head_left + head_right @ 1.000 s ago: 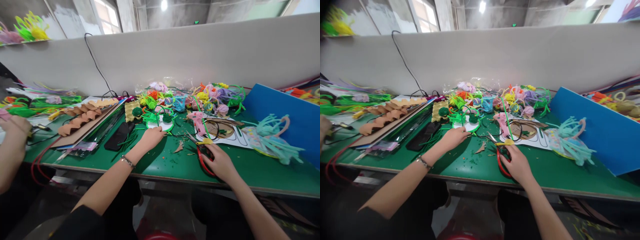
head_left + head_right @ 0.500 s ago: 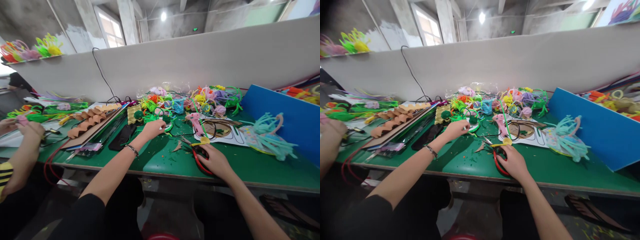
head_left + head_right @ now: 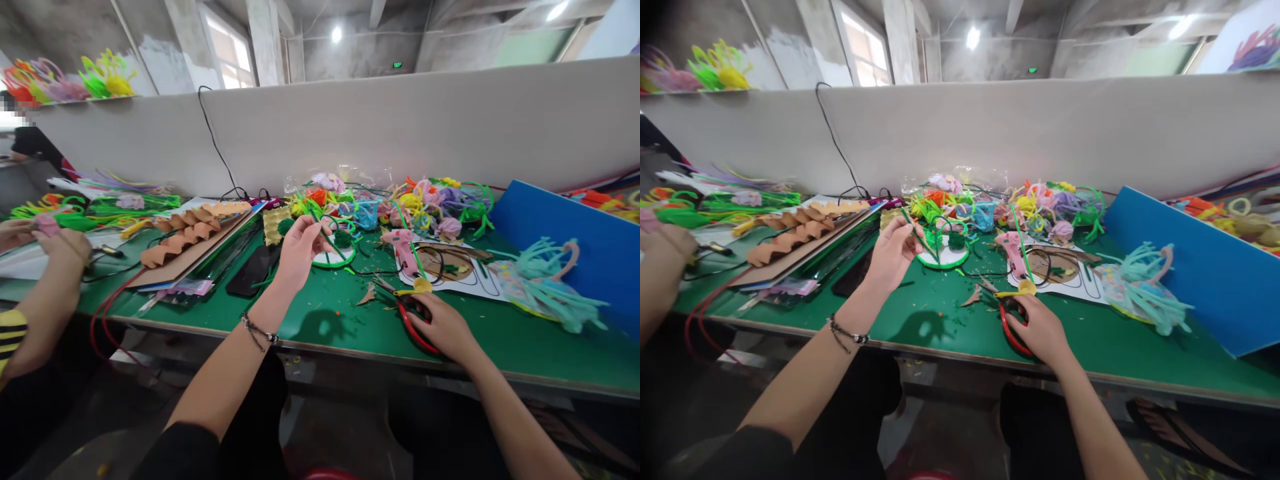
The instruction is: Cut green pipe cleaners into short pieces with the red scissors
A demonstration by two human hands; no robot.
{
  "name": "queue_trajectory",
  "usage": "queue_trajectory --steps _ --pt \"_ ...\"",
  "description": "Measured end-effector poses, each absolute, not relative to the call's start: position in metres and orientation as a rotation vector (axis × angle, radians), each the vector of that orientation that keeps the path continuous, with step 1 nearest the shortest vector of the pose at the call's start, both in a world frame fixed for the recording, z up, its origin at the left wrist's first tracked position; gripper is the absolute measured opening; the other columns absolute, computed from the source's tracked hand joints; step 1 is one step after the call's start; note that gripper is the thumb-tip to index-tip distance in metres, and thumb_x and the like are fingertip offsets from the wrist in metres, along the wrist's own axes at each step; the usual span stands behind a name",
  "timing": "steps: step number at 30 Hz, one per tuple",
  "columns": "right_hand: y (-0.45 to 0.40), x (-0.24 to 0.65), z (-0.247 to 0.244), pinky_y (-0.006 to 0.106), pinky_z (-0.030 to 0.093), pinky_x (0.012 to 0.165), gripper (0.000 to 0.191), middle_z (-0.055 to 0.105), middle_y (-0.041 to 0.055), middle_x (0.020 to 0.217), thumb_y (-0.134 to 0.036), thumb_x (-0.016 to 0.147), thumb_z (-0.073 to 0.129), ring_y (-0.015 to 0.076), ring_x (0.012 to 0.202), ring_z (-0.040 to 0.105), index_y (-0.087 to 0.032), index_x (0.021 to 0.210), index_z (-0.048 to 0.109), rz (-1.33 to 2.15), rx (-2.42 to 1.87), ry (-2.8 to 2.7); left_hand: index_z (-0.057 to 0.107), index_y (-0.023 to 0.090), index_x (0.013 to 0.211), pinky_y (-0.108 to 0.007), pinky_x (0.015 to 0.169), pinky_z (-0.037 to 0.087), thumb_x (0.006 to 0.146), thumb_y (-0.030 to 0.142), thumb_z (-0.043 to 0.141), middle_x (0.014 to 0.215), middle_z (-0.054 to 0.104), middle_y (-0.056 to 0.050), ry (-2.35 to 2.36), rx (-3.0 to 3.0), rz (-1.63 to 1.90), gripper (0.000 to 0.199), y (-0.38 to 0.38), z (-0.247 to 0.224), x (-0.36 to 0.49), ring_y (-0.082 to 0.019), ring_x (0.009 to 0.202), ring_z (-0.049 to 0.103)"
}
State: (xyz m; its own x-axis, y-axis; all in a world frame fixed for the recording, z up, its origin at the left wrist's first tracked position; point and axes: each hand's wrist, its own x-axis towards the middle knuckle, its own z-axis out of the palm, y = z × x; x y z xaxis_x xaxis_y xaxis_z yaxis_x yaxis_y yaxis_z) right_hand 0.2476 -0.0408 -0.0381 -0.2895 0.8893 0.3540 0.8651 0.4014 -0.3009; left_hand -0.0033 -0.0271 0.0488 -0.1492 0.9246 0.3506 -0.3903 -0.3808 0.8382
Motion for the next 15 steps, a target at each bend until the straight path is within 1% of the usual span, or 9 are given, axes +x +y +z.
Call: queue_trajectory --steps 3,6,9,12,15 --pt "-0.040 0.247 -0.039 0.032 0.048 0.065 0.029 0.064 0.0103 0.092 -0.035 0.071 0.041 0.0221 0.080 0.061 -0.018 0.088 0.058 0.092 -1.509 -2.181 0.040 0.018 0.068 -0.015 0.044 0.040 0.073 0.016 0.046 0.058 0.053 0.006 0.701 1.026 1.667 0.009 -0.022 0.045 -0.005 -0.003 0.041 0.048" --pt "-0.040 0.246 -0.039 0.031 0.047 0.062 0.027 0.064 0.0092 0.089 -0.036 0.069 0.042 0.0212 0.077 0.060 -0.019 0.085 0.057 0.110 -1.492 -2.156 0.040 0.018 0.070 -0.013 0.041 0.038 0.075 0.016 0.045 0.055 0.052 0.006 0.642 0.952 1.602 0.008 -0.017 0.041 -0.006 -0.003 0.041 0.046" --pt "-0.039 0.245 -0.037 0.028 0.044 0.054 0.022 0.063 0.0071 0.076 -0.036 0.065 0.043 0.0185 0.064 0.058 -0.020 0.077 0.054 0.120 -1.497 -2.066 0.042 0.018 0.071 -0.013 0.039 0.036 0.079 0.014 0.040 0.050 0.048 0.007 0.560 0.851 1.528 0.009 -0.019 0.040 -0.006 -0.003 0.038 0.041" --pt "-0.039 0.245 -0.035 0.026 0.039 0.045 0.016 0.055 0.0024 0.057 -0.037 0.062 0.044 0.0144 0.048 0.049 -0.021 0.063 0.046 0.120 -1.542 -1.868 0.042 0.017 0.068 -0.014 0.039 0.035 0.083 0.014 0.033 0.047 0.040 0.007 0.439 0.725 1.429 0.018 -0.025 0.041 -0.004 -0.003 0.036 0.036" --pt "-0.040 0.243 -0.031 0.025 0.037 0.045 0.020 0.050 0.0000 0.052 -0.041 0.062 0.045 0.0132 0.046 0.045 -0.021 0.062 0.045 0.171 -1.551 -1.667 0.044 0.016 0.067 -0.014 0.039 0.035 0.086 0.014 0.029 0.046 0.035 0.007 0.385 0.663 1.341 0.024 -0.030 0.039 0.000 -0.004 0.038 0.036"
